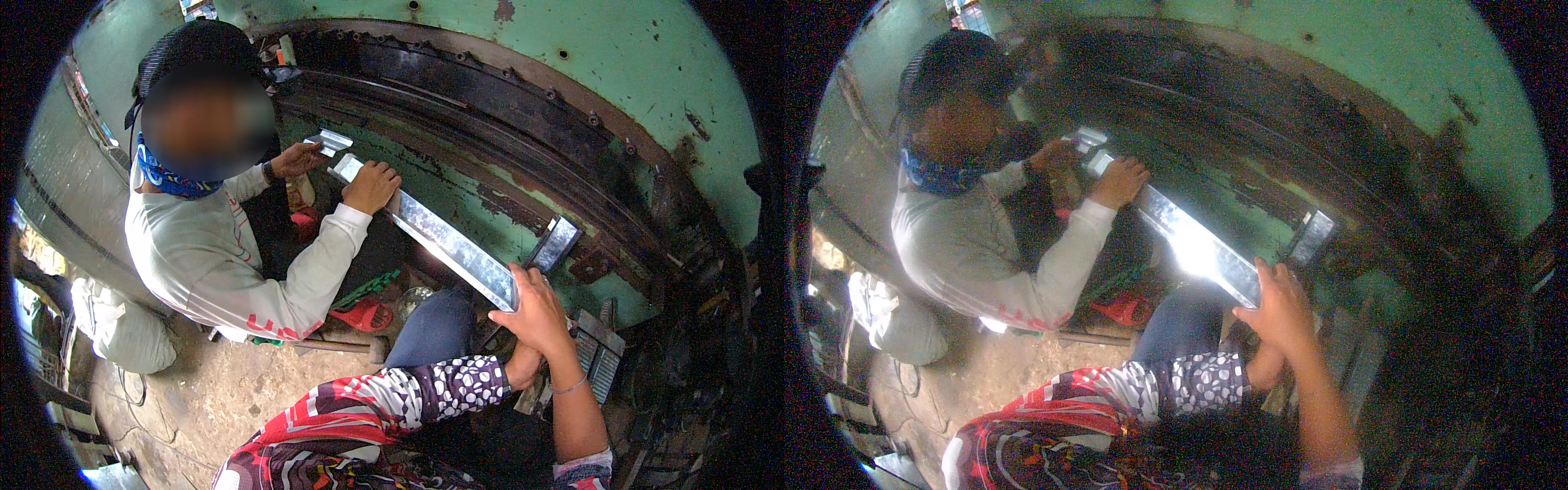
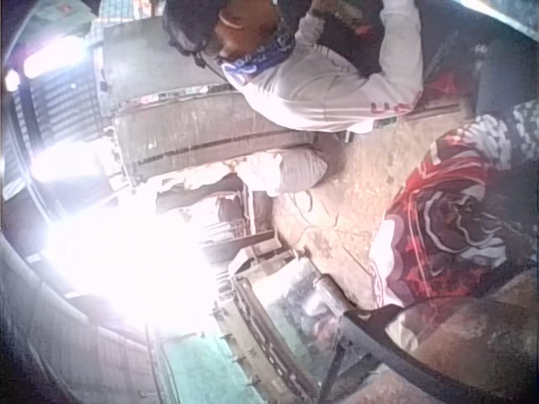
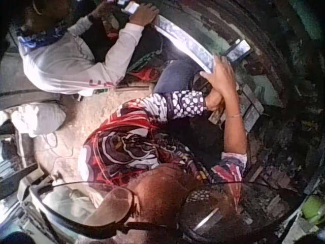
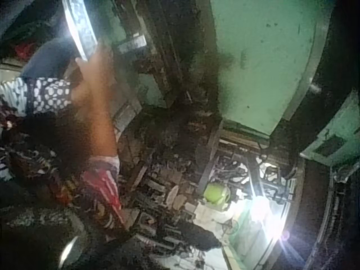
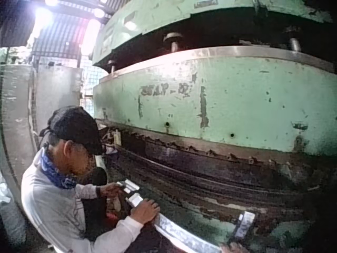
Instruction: The person positions a long metal bar against a curved machine surface, then handles a smaller metal piece, aligning and adjusting both parts by hand. The person repeatedly checks fit and orientation without using tools.
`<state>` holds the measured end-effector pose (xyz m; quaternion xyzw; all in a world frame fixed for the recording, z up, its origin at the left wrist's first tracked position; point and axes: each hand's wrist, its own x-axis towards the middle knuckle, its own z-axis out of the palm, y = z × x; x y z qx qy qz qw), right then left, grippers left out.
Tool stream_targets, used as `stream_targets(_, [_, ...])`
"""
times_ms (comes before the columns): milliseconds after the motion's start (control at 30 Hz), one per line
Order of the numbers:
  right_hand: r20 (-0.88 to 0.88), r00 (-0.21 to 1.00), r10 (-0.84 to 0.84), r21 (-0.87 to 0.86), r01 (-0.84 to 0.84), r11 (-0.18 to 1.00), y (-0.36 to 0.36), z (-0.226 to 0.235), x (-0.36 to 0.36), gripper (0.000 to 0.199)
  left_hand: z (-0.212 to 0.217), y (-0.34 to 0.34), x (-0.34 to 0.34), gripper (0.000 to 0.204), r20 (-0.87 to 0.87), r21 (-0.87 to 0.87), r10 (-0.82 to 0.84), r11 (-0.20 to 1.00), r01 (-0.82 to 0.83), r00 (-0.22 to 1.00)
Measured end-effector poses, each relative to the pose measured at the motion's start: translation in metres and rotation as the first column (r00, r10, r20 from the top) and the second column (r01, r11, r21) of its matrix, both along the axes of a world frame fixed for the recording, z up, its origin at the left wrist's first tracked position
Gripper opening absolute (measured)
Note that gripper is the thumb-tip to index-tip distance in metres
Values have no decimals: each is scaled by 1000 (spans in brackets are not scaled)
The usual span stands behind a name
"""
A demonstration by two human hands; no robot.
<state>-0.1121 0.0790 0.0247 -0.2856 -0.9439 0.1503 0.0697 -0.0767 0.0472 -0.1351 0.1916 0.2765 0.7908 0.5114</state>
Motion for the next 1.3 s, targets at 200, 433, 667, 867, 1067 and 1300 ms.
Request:
stream_targets(200, [-5,1000,1,6,-1,1000,0,0,2,94,1,-1,-2,48,29,5,-49,999,49,998])
stream_targets(433, [7,1000,-4,22,4,1000,2,-5,3,95,0,-1,-2,48,34,15,-67,998,67,997])
stream_targets(667, [7,1000,-9,-33,9,999,0,1,2,94,-6,3,-2,48,28,44,-69,997,68,997])
stream_targets(867, [-26,1000,7,11,-6,1000,2,-2,3,94,1,0,-1,48,42,24,-85,996,84,995])
stream_targets(1067, [-80,997,20,82,-14,997,4,-13,5,93,4,-3,-2,47,44,3,-88,996,88,995])
stream_targets(1300, [-72,997,11,88,-5,996,6,-17,5,95,5,-8,-3,46,52,-24,-86,996,88,995])
